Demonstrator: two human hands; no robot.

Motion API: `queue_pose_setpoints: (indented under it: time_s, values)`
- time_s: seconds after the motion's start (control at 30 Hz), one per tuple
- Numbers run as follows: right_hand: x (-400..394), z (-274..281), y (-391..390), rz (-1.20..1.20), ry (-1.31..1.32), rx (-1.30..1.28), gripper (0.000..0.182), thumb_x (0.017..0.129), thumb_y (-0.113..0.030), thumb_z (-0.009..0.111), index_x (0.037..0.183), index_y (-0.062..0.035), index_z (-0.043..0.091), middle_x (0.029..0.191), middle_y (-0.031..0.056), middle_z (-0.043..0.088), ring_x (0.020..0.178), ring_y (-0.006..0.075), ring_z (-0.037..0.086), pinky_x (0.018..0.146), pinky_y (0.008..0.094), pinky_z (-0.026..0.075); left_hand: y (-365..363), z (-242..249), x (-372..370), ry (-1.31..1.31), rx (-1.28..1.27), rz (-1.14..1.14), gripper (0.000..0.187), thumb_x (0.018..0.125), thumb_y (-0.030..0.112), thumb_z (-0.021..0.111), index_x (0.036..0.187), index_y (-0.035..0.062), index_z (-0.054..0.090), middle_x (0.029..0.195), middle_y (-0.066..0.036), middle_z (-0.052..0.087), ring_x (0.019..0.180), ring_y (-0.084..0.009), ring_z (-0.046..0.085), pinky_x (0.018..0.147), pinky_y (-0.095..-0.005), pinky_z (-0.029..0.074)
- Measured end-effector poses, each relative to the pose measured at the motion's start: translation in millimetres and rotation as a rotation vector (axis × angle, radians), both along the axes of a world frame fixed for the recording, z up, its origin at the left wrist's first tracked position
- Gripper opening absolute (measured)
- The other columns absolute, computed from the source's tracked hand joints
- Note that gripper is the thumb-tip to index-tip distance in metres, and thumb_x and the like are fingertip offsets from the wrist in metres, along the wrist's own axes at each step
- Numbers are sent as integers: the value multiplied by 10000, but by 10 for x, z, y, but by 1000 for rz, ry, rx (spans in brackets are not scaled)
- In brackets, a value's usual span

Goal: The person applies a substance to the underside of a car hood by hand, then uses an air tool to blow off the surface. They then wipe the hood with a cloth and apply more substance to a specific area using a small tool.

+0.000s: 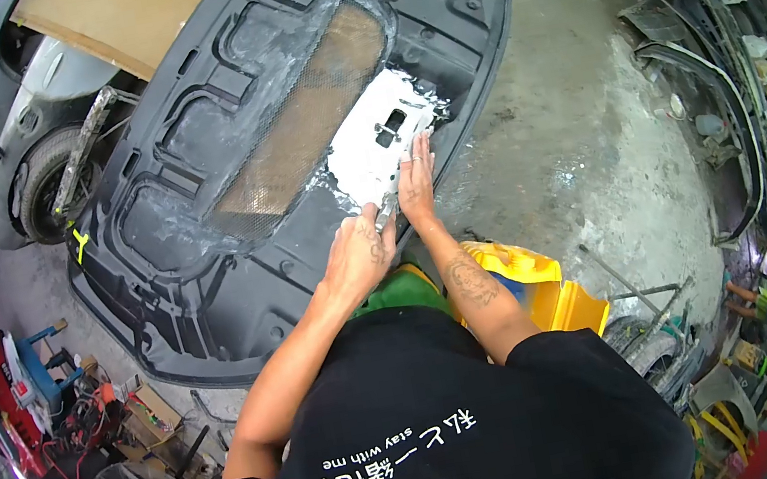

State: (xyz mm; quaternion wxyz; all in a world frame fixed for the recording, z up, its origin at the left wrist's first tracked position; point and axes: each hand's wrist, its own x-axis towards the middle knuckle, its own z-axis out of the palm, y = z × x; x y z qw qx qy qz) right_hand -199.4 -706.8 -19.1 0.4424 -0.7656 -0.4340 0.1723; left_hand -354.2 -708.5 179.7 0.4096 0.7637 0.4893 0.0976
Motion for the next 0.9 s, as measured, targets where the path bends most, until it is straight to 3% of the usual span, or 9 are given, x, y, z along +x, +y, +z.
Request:
queue_pose_setpoints:
  time_s: [0.13, 0.33, 0.4, 0.53, 0.63, 0.83, 0.9]
  values:
    - [1, 110, 48, -49, 330, 149, 572, 1104, -278, 333, 1548, 80, 279, 1649, 262, 214, 1545, 389, 176, 1264, 429, 143, 112, -66, -16, 12, 80, 45, 223, 948, 157, 651, 955, -59, 598, 687, -322, 613, 713, -534, 615, 639, -556, 491]
    - [-48, 76, 97, -28, 232, 156, 583, 1110, -293, 320, 1538, 102, 283, 1652, 257, 211, 1546, 390, 171, 1265, 435, 153, 268, 4, -33, 74, 11, 177, 259, 966, 194, 639, 973, -62, 602, 744, -321, 633, 764, -533, 616, 681, -558, 483]
    - [-47, 85, 101, -41, 235, 147, 583, 1110, -291, 319, 1543, 97, 276, 1650, 262, 209, 1544, 398, 171, 1265, 443, 152, 246, -19, -33, 90, 1, 80, 287, 977, 227, 628, 1000, -59, 607, 796, -320, 646, 830, -523, 617, 733, -564, 474]
    - [-56, 44, 116, -34, 180, 123, 583, 1109, -290, 317, 1556, 80, 261, 1654, 260, 197, 1545, 397, 169, 1264, 447, 152, 312, 16, -17, 41, -14, 186, 303, 977, 244, 629, 1040, -52, 618, 833, -316, 656, 861, -517, 616, 770, -565, 473]
    - [-61, 47, 109, -31, 178, 109, 586, 1107, -294, 320, 1560, 73, 261, 1658, 257, 187, 1547, 394, 162, 1263, 452, 151, 309, -6, 7, 169, -143, 91, 345, 977, 275, 630, 1099, -47, 628, 886, -316, 668, 936, -508, 617, 832, -543, 483]
    - [-59, -7, 116, -24, 153, 94, 603, 1107, -313, 303, 1565, 74, 243, 1670, 244, 157, 1559, 375, 127, 1270, 434, 113, 331, -32, -6, 129, -79, 162, 408, 985, 326, 613, 1150, -47, 633, 982, -328, 674, 1048, -502, 599, 919, -506, 486]
    - [-57, 6, 114, -16, 147, 84, 626, 1102, -329, 323, 1569, 76, 225, 1670, 252, 145, 1558, 381, 122, 1270, 438, 112, 349, -263, -84, 127, 130, 164, 344, 975, 262, 626, 1125, -47, 634, 908, -331, 668, 924, -514, 629, 825, -539, 515]
